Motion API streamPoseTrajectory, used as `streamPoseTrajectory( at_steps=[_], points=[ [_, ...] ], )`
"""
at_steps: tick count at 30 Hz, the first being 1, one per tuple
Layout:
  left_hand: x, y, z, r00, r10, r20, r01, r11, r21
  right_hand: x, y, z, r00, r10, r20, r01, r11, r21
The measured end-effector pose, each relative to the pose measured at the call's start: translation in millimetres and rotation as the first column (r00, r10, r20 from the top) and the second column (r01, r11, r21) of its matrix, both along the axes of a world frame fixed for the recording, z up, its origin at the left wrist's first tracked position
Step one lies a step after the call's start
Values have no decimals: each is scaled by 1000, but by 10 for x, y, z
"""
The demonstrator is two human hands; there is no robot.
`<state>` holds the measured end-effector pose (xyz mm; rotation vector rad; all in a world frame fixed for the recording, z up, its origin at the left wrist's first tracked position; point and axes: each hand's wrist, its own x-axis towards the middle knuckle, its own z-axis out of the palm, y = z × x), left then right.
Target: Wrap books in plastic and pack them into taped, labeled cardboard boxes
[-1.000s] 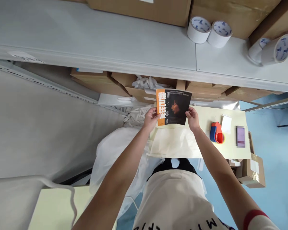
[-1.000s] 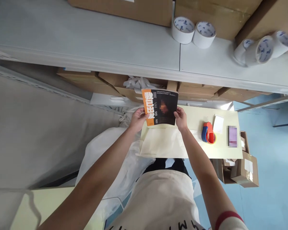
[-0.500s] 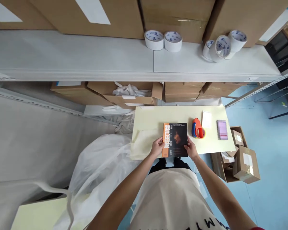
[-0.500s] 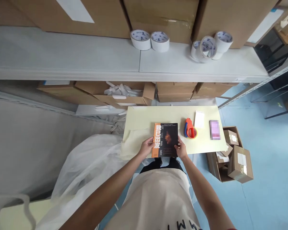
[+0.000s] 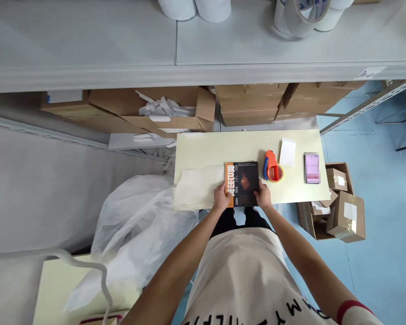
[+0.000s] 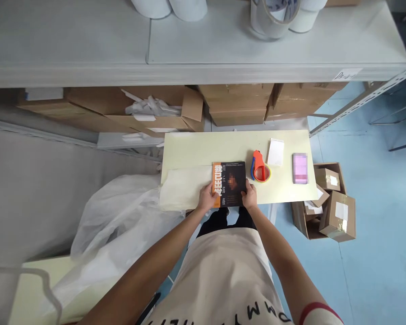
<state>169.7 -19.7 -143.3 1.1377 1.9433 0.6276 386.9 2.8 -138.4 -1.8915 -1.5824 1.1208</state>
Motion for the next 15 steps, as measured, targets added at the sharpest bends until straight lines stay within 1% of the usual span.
streamPoseTrajectory(
  at_steps=[1,3,4,6,8,10,13,15],
  points=[
    [13,-12,10,995,-39,-87,40,999,5,11,-12,-27,998,15,64,-16,1000,24],
    [54,-46,42,961,-143,-236,153,988,23,25,-67,-61,988,26,155,-36,997,63],
    [80,-66,58,936,-195,-292,214,976,35,26,-107,-71,984,19,178,-33,997,73],
    [139,-101,83,893,-295,-339,331,942,53,14,-192,-82,984,-4,178,-7,998,64],
    [190,-123,95,865,-367,-342,408,911,53,-11,-245,-89,991,-34,131,30,999,32],
    [218,-123,101,846,-405,-346,443,896,33,-38,-235,-97,995,-90,53,91,996,-22],
    [207,-97,114,832,-434,-345,459,888,-9,-62,-117,-116,976,-204,-78,190,970,-153],
    [181,-79,128,831,-444,-336,464,886,-24,-54,-19,-129,961,-240,-136,204,951,-233]
  ],
)
